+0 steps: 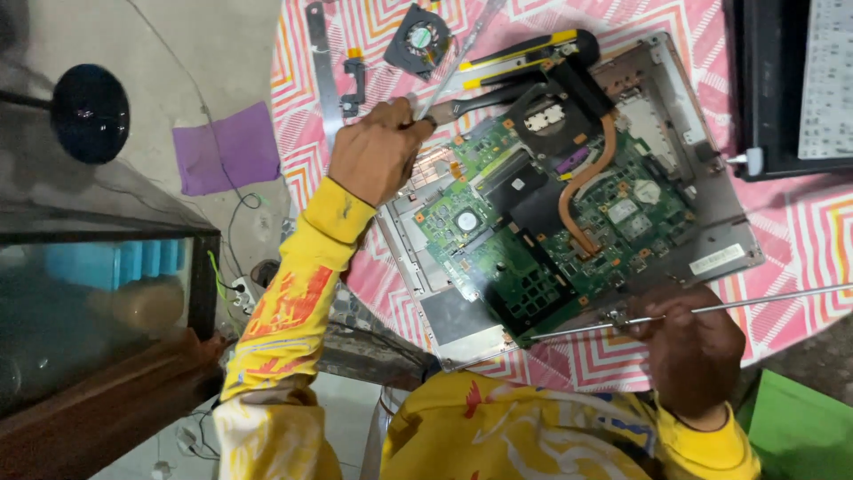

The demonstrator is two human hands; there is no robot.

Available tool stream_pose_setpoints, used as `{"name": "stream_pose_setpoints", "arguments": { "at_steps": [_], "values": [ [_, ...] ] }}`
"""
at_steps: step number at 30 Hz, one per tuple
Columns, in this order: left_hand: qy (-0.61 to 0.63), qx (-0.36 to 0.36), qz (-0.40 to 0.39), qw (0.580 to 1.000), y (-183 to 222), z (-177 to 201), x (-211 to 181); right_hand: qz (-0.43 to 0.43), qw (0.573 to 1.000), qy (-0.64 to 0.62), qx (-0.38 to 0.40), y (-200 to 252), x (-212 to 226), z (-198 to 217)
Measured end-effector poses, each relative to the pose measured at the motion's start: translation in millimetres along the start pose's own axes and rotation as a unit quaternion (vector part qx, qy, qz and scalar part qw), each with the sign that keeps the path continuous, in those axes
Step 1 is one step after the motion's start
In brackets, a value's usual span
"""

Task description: Reassembling a laptop by installing the motherboard and connecting internal ribbon cables and components.

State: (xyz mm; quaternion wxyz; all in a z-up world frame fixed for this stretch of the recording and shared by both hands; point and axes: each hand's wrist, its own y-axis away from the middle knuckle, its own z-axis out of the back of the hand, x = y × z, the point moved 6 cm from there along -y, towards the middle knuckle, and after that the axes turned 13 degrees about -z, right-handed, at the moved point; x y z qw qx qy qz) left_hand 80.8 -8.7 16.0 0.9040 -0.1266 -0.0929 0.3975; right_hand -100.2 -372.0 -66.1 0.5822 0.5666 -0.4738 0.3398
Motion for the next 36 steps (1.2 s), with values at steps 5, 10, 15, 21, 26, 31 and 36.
{"name": "stream_pose_setpoints", "arguments": {
  "at_steps": [5,10,15,21,26,31,36],
  "values": [
    [0.027,-0.005,-0.039,0.999,-3,21,-8,0.002,1.000,-0.027,-0.003,1,12,3],
    [0.332,-0.161,0.172,0.913,24,42,-4,0.087,0.965,-0.234,0.086,4,34,8],
    [0.587,-0.271,0.222,0.730,49,8,-40,0.132,0.980,-0.134,0.067,-2,48,2],
    [0.693,-0.276,0.158,0.647,26,8,-100,0.133,0.989,-0.061,0.020,-2,51,2],
    [0.746,-0.213,0.220,0.592,17,3,-136,0.139,0.990,-0.026,-0.032,-1,51,5],
    [0.763,-0.094,0.212,0.604,10,-1,-158,0.103,0.992,-0.070,-0.010,-2,49,2],
    [0.712,-0.090,0.130,0.684,-8,12,-165,0.136,0.989,-0.051,0.014,-3,51,-7]
  ]
}}
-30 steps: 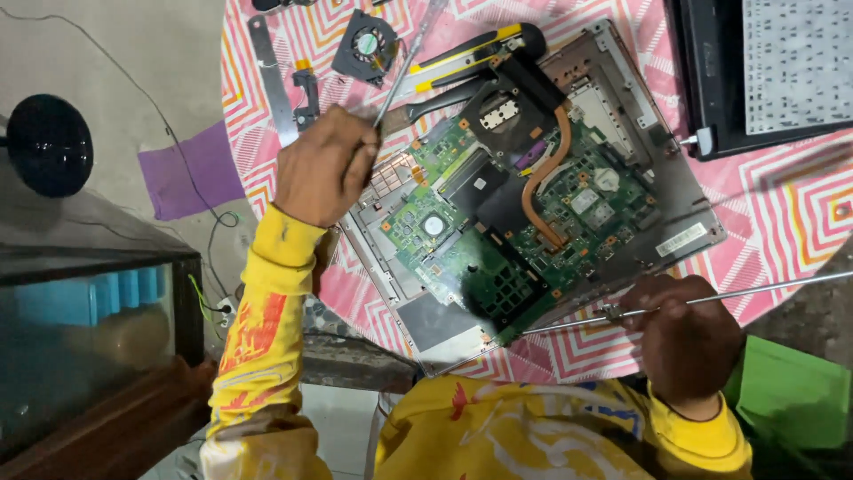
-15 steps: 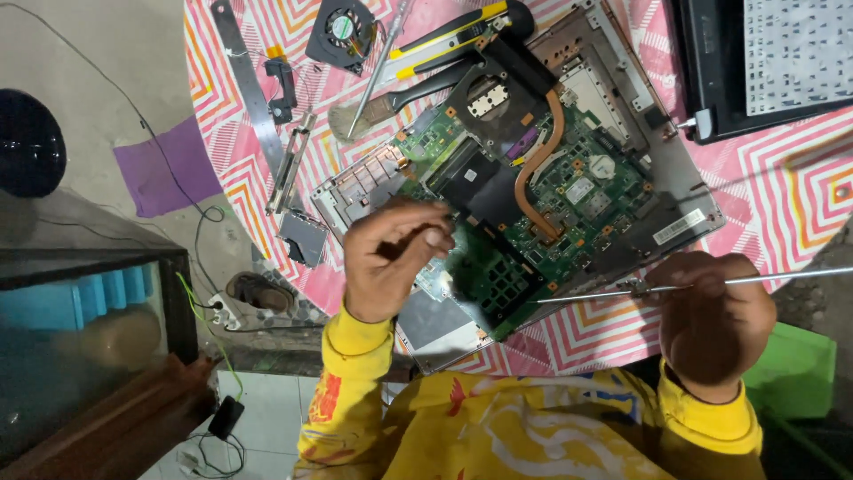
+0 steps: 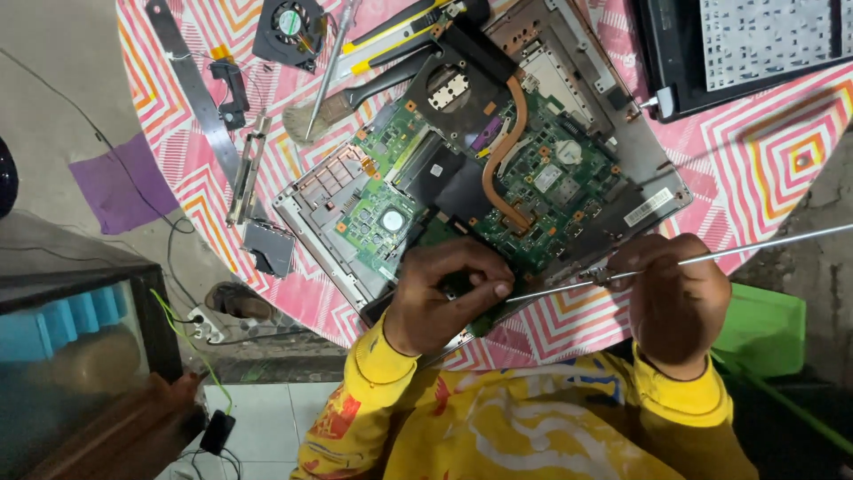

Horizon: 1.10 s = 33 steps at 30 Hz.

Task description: Reassembling a laptop by installing the motherboard and connecting internal ribbon cables and components.

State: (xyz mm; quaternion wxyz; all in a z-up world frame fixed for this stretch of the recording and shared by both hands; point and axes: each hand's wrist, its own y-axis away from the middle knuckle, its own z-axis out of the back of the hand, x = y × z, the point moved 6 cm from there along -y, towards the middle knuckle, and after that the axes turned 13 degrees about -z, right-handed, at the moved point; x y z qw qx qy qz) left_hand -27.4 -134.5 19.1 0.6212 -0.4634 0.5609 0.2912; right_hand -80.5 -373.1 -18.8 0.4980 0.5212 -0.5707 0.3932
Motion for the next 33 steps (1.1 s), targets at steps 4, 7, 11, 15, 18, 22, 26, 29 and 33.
{"name": "stream_pose_setpoints", "arguments": {
  "at_steps": [4,7,11,15,18,22,26,29,33],
  "values": [
    [0.016,0.011,-0.038,0.999,-5,-8,-6,-0.021,0.998,-0.057,0.002,2,-10,3],
    [0.070,0.018,-0.016,0.997,-3,-12,-2,-0.011,0.999,0.023,-0.022,1,-3,-6],
    [0.037,0.028,-0.039,0.998,-6,-13,-6,-0.009,1.000,0.020,-0.006,-3,-1,-13],
    [0.035,0.033,-0.054,0.997,-6,-14,-5,-0.026,0.999,0.013,-0.015,-2,-6,-12],
    [0.052,0.037,-0.040,0.997,-7,-16,-5,-0.015,1.000,0.021,-0.009,-2,-8,-11],
    [0.046,0.040,-0.026,0.998,-7,-18,-4,-0.007,0.998,0.069,0.000,-3,-5,-14],
    [0.041,0.037,-0.035,0.998,-4,-19,2,-0.007,1.000,0.025,-0.013,-3,-6,-14],
    [0.070,0.005,-0.030,0.997,0,-15,8,0.006,0.999,0.026,-0.030,0,-5,-8],
    [0.025,-0.030,-0.057,0.998,1,-5,4,0.003,0.998,0.021,-0.060,0,-6,3]
  ]
}}
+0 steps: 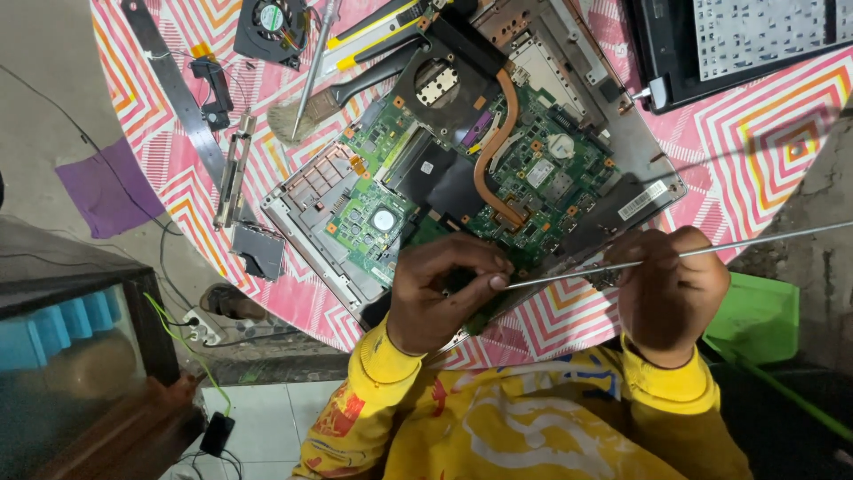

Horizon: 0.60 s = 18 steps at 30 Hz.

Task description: Reassembling a laptop by installing the motherboard and connecting internal ribbon cables and components.

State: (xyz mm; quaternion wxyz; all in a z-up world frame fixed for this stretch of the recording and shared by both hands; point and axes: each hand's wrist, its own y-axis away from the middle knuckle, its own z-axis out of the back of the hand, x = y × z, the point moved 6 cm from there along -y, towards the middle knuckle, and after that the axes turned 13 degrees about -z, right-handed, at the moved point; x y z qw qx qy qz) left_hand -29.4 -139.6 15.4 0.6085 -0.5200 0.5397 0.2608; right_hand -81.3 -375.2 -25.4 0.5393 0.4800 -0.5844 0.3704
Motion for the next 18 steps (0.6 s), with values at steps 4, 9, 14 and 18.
{"name": "stream_pose_setpoints", "arguments": {
  "at_steps": [4,9,14,18],
  "values": [
    [-0.011,-0.008,0.008,1.000,1,3,0,0.021,0.999,-0.019,-0.016,-4,-3,4],
    [-0.085,-0.001,-0.048,0.995,-7,3,-13,0.003,0.998,-0.045,-0.048,-3,-2,7],
    [-0.173,0.013,-0.117,0.978,-13,4,-28,0.002,0.996,-0.080,-0.040,-7,-2,11],
    [-0.161,0.039,-0.142,0.976,-15,2,-30,-0.005,0.994,-0.085,-0.070,-6,-7,16]
  ]
}}
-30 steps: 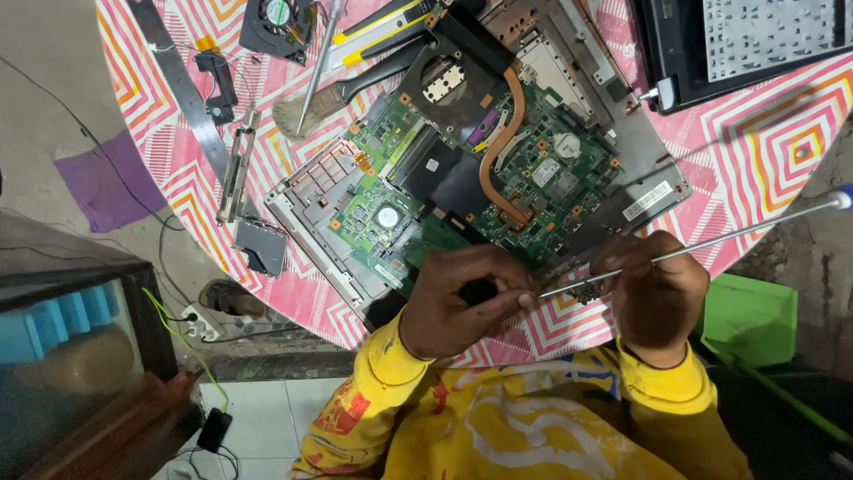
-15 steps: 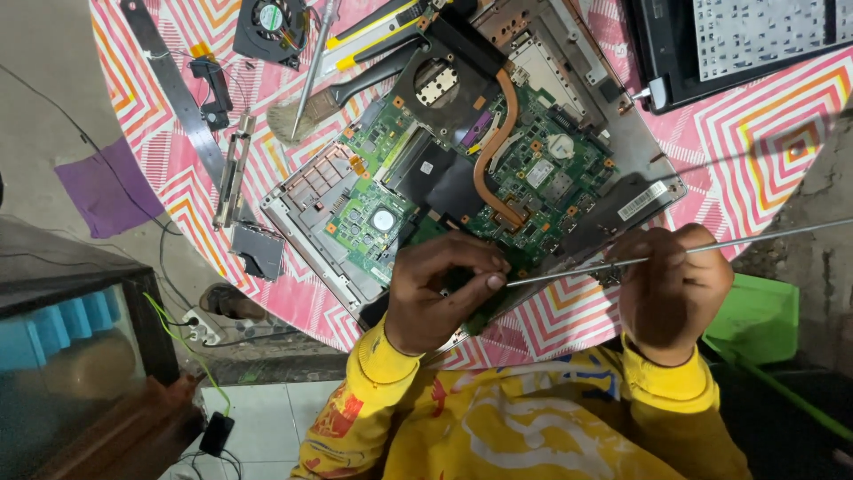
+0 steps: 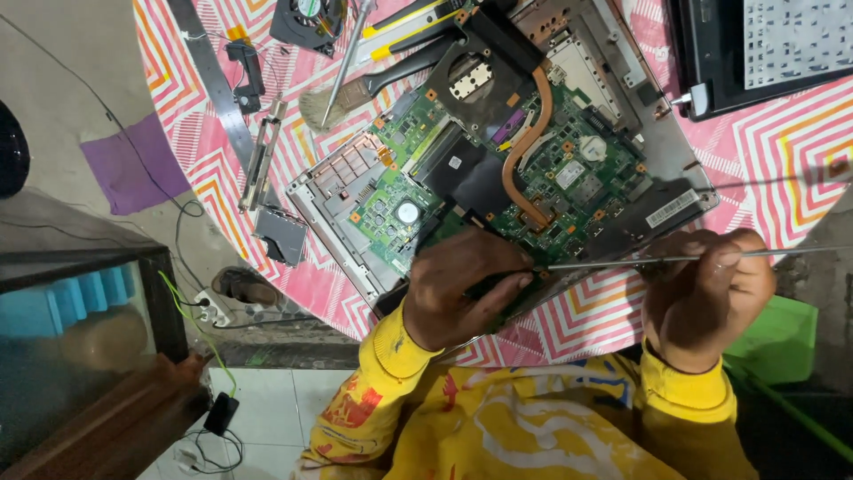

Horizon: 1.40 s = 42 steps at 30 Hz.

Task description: Reassembling a laptop by installing the motherboard and connecting internal ribbon cables and components.

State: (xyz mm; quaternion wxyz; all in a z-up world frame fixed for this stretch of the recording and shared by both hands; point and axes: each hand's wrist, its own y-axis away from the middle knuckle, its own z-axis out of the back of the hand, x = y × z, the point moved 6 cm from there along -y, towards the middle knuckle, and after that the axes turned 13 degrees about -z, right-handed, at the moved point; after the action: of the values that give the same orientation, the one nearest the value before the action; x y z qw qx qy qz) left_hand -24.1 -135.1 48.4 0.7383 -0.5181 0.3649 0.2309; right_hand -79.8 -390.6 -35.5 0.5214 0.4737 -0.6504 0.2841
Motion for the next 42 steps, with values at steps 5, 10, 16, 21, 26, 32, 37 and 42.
{"name": "stream_pose_setpoints", "arguments": {
  "at_steps": [5,10,16,21,26,32,37,42],
  "values": [
    [0.003,0.001,0.002,1.000,4,-2,2,-0.031,0.999,-0.036,0.005,1,-1,-4],
    [0.010,0.009,0.004,1.000,5,-2,4,-0.013,1.000,0.014,-0.020,1,-5,2],
    [-0.013,0.015,0.006,1.000,7,-2,6,0.043,0.996,0.074,-0.016,6,0,2],
    [0.017,0.026,0.018,0.999,8,-4,7,0.060,0.992,0.105,0.030,4,9,2],
    [0.012,0.041,0.016,0.999,11,-5,7,0.118,0.976,0.159,0.087,6,23,-5],
    [0.004,0.117,0.009,0.993,18,-14,7,0.090,0.974,0.176,0.112,14,31,-2],
    [0.011,0.108,0.013,0.994,21,-17,9,0.100,0.968,0.178,0.144,14,34,-6],
    [0.027,0.131,0.029,0.991,23,-16,6,0.048,0.981,0.171,0.081,26,22,11]
  ]
}}
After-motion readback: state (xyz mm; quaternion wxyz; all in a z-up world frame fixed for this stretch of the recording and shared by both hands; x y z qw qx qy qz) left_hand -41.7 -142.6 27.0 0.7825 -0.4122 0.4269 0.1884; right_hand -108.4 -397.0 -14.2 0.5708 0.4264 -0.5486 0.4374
